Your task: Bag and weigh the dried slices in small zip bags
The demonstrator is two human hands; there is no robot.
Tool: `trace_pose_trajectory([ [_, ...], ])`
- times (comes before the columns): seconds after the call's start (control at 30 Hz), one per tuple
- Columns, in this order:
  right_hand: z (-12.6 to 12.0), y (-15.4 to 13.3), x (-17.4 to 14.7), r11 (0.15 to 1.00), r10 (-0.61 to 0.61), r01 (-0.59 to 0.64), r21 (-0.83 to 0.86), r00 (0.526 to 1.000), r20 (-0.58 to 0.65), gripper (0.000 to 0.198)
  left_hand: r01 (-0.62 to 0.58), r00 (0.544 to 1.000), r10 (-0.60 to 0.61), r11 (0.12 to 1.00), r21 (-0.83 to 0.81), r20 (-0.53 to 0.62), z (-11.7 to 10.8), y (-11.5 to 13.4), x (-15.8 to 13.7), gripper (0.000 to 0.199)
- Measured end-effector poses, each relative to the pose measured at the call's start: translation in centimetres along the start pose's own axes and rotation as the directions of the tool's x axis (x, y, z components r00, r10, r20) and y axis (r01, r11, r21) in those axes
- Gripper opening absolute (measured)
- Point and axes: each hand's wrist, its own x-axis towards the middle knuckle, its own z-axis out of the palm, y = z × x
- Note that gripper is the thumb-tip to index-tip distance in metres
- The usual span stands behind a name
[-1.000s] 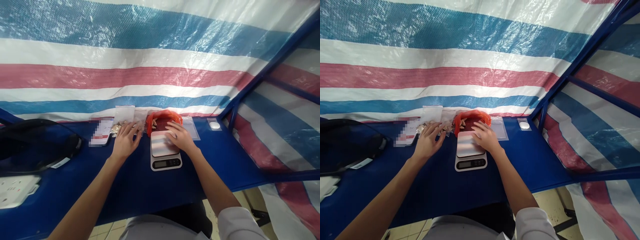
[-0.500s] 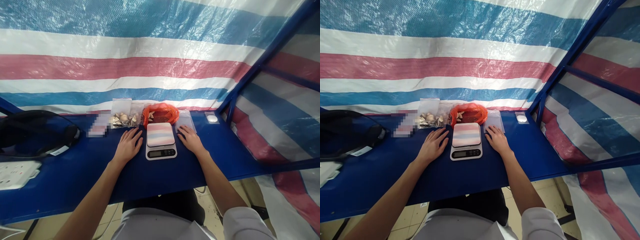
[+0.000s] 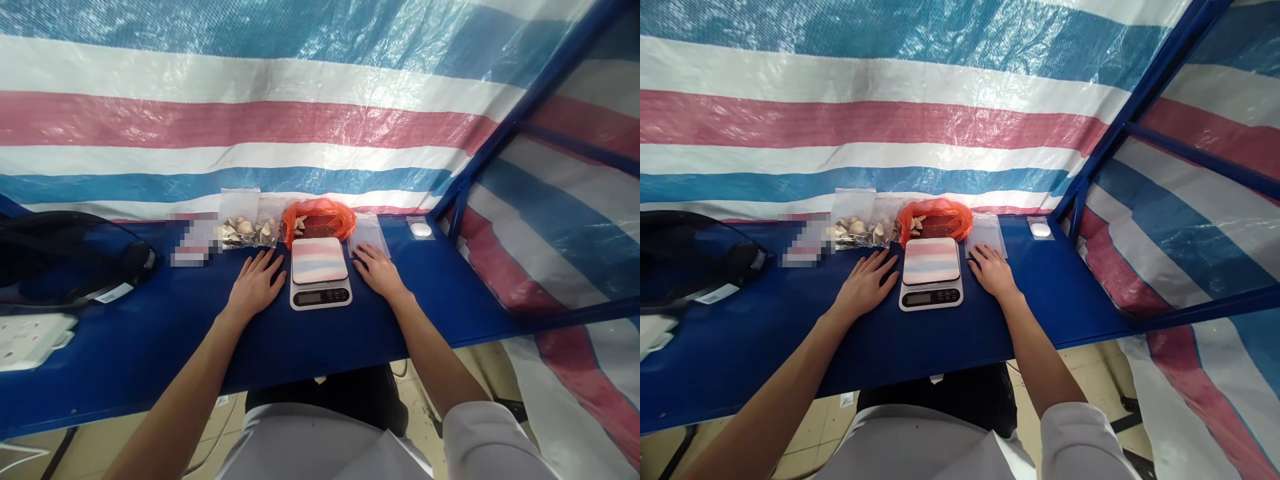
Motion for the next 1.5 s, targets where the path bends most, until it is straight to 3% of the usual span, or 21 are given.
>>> trace_pose_trajectory([
  [0.2,-1.1,-0.5,0.3,0.999,0.047,-0.047,0.011,0.999,0.01,0.037,0.009,1.0,-0.009,1.0,0.02,0.017,-0.1,0.1,0.0,0.05],
  [0.37,-2.2,-0.3,2.9,0.991,0.135,-0.136,0.013,0.99,0.045,0.039,0.006,1.0,-0.006,1.0,0.012,0.01,-0.2,0.1,0.0,0.049],
  [0.57,-0.9,1.1,5.0,0.992,0.125,-0.121,-0.036,0.986,0.115,0.043,0.031,0.998,-0.034,0.999,0.04,0.06,-0.6,0.5,0.0,0.05],
  [0.8,0.0,1.6,4.2,0.995,0.1,-0.1,0.007,0.995,-0.014,0.032,0.04,0.996,-0.042,0.999,0.029,0.074,-0.9,0.7,0.1,0.051],
  [1.17,-0.7,1.0,3.9,0.971,0.238,-0.238,0.011,0.964,-0.119,0.028,0.023,0.998,-0.024,1.0,0.017,0.056,-0.7,0.6,0.1,0.052],
  [1.33,-2.2,1.0,3.4,0.939,0.343,-0.332,0.093,0.927,-0.153,0.028,0.035,0.999,-0.035,0.999,-0.028,0.01,-0.5,0.3,0.3,0.051],
  [1.5,-4.9,1.3,2.4,0.909,0.339,-0.29,0.301,0.932,-0.127,0.028,0.054,0.996,-0.061,0.992,-0.118,-0.057,-0.8,0.2,0.5,0.047],
])
